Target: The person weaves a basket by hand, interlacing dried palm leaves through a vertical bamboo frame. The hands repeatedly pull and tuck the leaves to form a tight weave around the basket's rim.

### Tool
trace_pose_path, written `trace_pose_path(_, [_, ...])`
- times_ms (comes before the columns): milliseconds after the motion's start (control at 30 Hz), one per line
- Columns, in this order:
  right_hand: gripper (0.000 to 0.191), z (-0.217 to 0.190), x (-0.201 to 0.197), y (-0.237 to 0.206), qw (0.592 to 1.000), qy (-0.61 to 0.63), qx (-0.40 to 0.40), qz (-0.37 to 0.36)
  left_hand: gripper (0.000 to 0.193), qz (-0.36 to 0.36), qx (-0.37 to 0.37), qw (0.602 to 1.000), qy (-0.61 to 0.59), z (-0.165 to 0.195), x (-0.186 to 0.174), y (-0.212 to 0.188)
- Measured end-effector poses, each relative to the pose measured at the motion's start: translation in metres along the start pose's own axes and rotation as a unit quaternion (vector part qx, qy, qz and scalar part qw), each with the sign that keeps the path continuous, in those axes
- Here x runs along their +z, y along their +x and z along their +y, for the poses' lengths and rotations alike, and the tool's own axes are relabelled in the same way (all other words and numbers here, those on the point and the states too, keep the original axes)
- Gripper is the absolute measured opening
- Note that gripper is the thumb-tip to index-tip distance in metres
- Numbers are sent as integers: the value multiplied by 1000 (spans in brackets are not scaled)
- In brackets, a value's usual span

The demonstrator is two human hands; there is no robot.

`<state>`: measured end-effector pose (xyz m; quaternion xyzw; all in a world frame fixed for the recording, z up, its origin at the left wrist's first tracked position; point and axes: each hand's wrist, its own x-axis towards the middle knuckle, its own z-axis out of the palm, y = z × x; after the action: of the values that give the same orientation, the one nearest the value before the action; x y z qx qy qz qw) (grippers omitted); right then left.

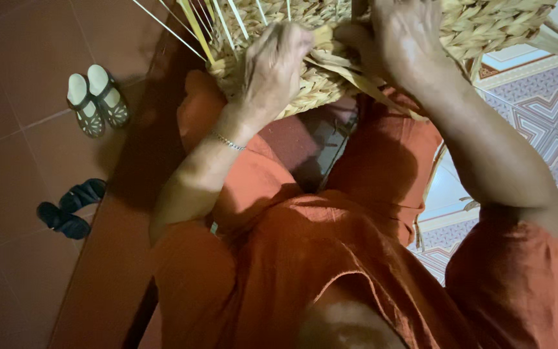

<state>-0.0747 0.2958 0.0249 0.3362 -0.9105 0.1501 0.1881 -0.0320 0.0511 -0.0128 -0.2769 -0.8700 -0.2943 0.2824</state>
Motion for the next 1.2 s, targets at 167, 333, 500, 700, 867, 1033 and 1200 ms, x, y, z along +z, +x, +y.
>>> trace_pose_path(167, [30,-6,-19,-20,948,270,124,-109,37,0,-106,988,-112,-13,15,14])
trace_pose_path(333, [31,-24,-34,-19,998,66,-18,12,43,-8,-39,999,32,-8,16,12])
trace_pose_path(500, [53,-36,-40,-22,967,-133,-171,136,32,-124,-29,986,105,-12,36,24])
trace_pose_path(700, [23,-35,-33,-38,995,51,-79,-23,7,-33,-48,994,-93,-13,41,29])
trace_pose_path(867, [19,-21,-40,-34,986,159,-35,-44,19,-14,-26,988,-152,-8,26,20])
trace_pose_path(1033, [27,-23,-58,-25,994,41,-32,-101,27,-23,-69,989,-127,-11,36,21])
trace_pose_path(1200, [26,-22,-65,-18,992,-80,-45,-85,34,-29,-66,996,-61,-12,37,24])
